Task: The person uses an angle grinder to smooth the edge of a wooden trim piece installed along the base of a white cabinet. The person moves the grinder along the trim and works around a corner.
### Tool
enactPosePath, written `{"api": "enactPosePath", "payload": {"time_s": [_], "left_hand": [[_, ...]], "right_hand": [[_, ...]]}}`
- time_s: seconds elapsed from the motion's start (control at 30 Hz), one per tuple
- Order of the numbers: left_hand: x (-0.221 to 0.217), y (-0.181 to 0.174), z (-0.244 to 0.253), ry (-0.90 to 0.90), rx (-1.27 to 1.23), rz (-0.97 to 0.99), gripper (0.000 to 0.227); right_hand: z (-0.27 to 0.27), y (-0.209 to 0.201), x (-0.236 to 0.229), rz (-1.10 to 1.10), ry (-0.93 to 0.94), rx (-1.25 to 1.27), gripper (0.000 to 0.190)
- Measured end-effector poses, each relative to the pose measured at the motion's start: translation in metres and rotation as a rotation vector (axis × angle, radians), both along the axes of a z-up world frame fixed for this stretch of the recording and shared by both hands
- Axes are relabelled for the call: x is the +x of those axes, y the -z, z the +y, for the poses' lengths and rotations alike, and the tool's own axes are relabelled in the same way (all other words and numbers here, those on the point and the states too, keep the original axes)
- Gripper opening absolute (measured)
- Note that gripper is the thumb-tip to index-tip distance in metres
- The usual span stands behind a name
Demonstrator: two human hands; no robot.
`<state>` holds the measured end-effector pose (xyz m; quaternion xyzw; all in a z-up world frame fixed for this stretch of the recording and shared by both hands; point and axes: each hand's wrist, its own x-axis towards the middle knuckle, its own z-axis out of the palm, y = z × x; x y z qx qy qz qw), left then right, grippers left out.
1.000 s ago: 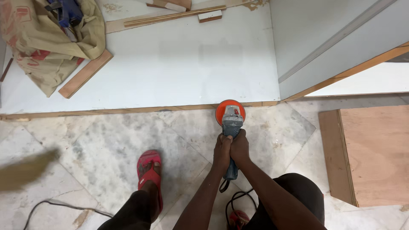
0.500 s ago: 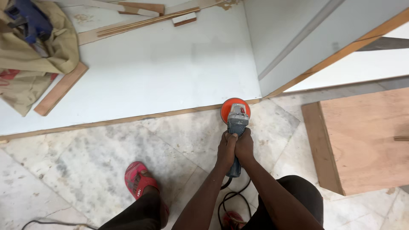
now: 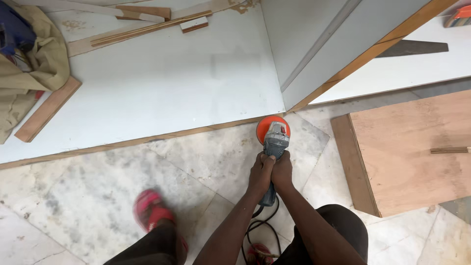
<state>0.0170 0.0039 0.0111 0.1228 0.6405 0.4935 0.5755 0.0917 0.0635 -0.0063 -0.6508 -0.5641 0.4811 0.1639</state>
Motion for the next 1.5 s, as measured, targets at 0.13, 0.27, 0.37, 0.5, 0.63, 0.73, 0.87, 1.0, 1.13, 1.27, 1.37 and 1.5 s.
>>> {"api": "enactPosePath", "payload": {"time_s": [0.13, 0.27, 0.37, 0.5, 0.63, 0.73, 0.87, 1.0, 1.13, 1.27, 1.37, 1.5], "left_hand": [[-0.002, -0.004, 0.003, -0.017, 0.066, 0.048, 0.063], [-0.010, -0.001, 0.014, 0.035, 0.002, 0.055, 0.064], [-0.015, 0.001, 0.016, 0.050, -0.002, 0.046, 0.064], [-0.019, 0.003, 0.022, 0.084, -0.009, 0.025, 0.064], [-0.016, 0.011, 0.021, 0.063, 0.026, 0.013, 0.063], [-0.016, 0.017, 0.013, 0.019, 0.050, 0.015, 0.063], [-0.023, 0.020, -0.001, -0.028, 0.032, 0.014, 0.063], [-0.032, 0.022, -0.020, -0.111, 0.043, -0.046, 0.064], [-0.042, 0.019, -0.037, -0.140, 0.036, -0.017, 0.066], [-0.045, 0.013, -0.048, -0.211, 0.064, -0.003, 0.069], [-0.043, 0.010, -0.042, -0.192, 0.044, 0.005, 0.069], [-0.034, 0.008, -0.018, -0.085, 0.043, 0.032, 0.068]], "right_hand": [[0.003, -0.002, -0.002, 0.033, -0.008, 0.026, 0.061], [0.011, 0.004, -0.006, 0.088, 0.037, -0.018, 0.060], [0.013, 0.009, -0.008, 0.068, 0.042, 0.002, 0.060], [0.017, 0.013, -0.010, 0.121, 0.092, 0.004, 0.060], [0.019, 0.015, -0.009, 0.023, 0.075, -0.040, 0.062], [0.015, 0.012, -0.014, 0.008, 0.018, -0.031, 0.063], [0.000, 0.003, -0.027, 0.008, -0.050, -0.034, 0.063], [-0.015, -0.003, -0.044, 0.073, -0.066, -0.108, 0.063], [-0.028, -0.007, -0.056, 0.015, -0.166, -0.107, 0.064], [-0.037, -0.008, -0.064, 0.070, -0.187, -0.149, 0.063], [-0.034, -0.009, -0.059, 0.100, -0.171, -0.098, 0.063], [-0.015, -0.010, -0.042, 0.079, -0.094, -0.023, 0.061]]}}
